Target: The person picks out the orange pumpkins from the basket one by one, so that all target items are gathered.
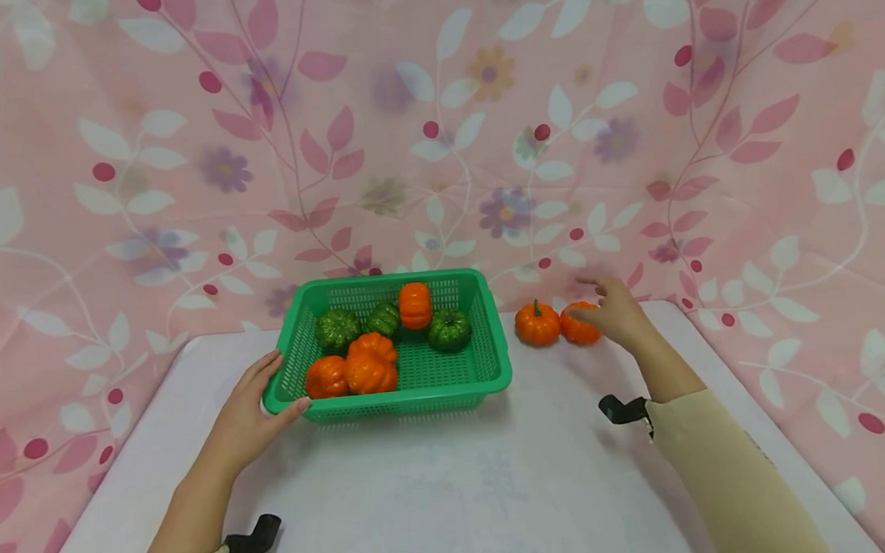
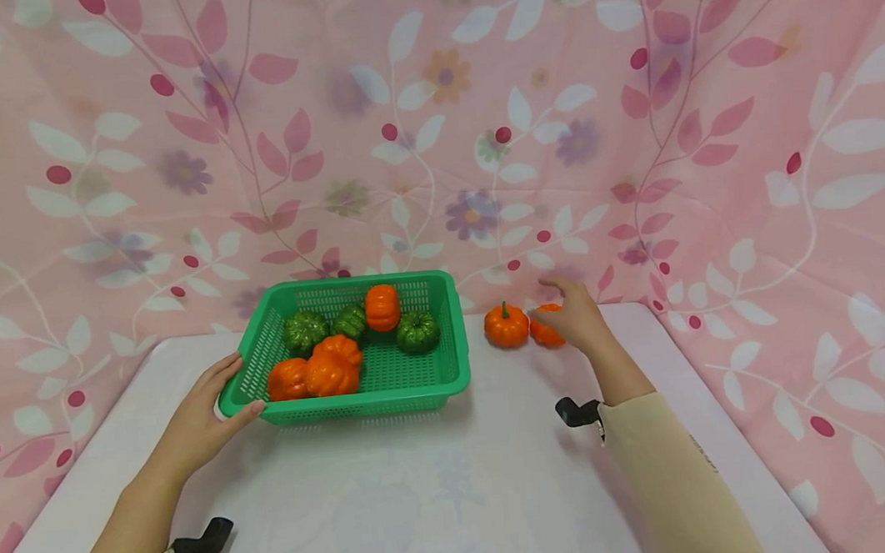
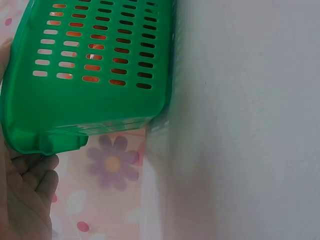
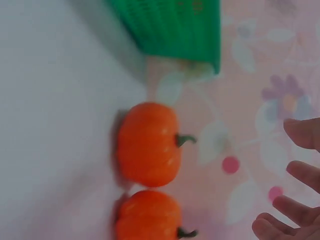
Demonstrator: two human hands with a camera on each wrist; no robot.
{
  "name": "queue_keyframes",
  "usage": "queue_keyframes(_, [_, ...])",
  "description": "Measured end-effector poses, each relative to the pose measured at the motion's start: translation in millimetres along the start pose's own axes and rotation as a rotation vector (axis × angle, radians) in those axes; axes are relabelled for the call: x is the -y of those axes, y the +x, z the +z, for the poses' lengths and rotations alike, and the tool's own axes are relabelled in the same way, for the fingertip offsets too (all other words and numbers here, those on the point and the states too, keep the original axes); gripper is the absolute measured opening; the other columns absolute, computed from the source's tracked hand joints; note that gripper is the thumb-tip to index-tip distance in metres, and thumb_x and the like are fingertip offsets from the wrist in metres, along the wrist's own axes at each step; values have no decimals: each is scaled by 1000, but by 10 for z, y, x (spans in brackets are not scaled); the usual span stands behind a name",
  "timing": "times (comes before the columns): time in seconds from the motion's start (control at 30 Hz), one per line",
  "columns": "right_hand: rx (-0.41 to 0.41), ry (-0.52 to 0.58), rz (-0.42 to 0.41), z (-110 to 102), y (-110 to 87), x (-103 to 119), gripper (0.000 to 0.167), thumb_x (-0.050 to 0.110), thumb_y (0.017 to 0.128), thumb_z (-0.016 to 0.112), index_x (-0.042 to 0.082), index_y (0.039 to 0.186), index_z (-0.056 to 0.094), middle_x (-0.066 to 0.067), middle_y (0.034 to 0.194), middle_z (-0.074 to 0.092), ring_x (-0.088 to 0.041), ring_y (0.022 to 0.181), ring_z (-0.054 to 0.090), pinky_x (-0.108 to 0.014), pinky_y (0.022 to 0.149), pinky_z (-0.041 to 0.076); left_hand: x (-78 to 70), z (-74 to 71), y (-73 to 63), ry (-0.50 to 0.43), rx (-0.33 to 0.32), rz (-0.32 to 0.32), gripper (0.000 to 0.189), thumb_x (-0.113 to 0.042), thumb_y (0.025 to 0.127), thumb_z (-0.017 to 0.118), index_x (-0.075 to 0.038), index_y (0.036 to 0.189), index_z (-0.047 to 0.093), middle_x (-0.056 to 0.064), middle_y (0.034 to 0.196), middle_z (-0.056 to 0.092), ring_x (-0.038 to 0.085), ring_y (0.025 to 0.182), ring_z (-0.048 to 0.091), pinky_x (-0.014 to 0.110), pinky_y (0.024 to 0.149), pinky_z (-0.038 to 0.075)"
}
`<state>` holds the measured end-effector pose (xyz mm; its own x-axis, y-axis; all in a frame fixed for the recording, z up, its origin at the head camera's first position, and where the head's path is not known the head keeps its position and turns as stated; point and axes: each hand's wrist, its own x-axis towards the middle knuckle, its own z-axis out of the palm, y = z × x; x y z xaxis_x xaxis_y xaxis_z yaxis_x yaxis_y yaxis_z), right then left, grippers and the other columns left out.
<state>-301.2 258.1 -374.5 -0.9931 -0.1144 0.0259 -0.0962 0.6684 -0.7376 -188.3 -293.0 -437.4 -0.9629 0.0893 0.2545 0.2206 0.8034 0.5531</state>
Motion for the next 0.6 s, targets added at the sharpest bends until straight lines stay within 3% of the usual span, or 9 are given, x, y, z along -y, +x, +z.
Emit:
queue_keyframes(0.13, [23,5,-20,27,-27,213,62,29,96,69,10,150,45,-26,156,30,-52,138,35,-63,107,38,-3,1,-6,3,4,-3,89,-47,89,73,2,153,35,17,160,29,47,142,29,72,106,30])
queue_keyframes(0.47, [86,-45,-172,220,-8,792,57,38,95,68,15,144,52,-15,155,38,-47,135,42,-61,109,38,-46,-23,-16,7,-4,6,88,-45,89,74,3,152,36,18,159,29,48,141,30,72,105,30])
queue_keyframes(0.6, [108,-35,-203,326,49,975,53,35,95,69,17,143,54,-13,153,40,-45,136,41,-60,110,37,-43,-25,-7,5,-5,6,88,-44,89,74,3,152,36,18,160,29,48,141,30,72,105,30])
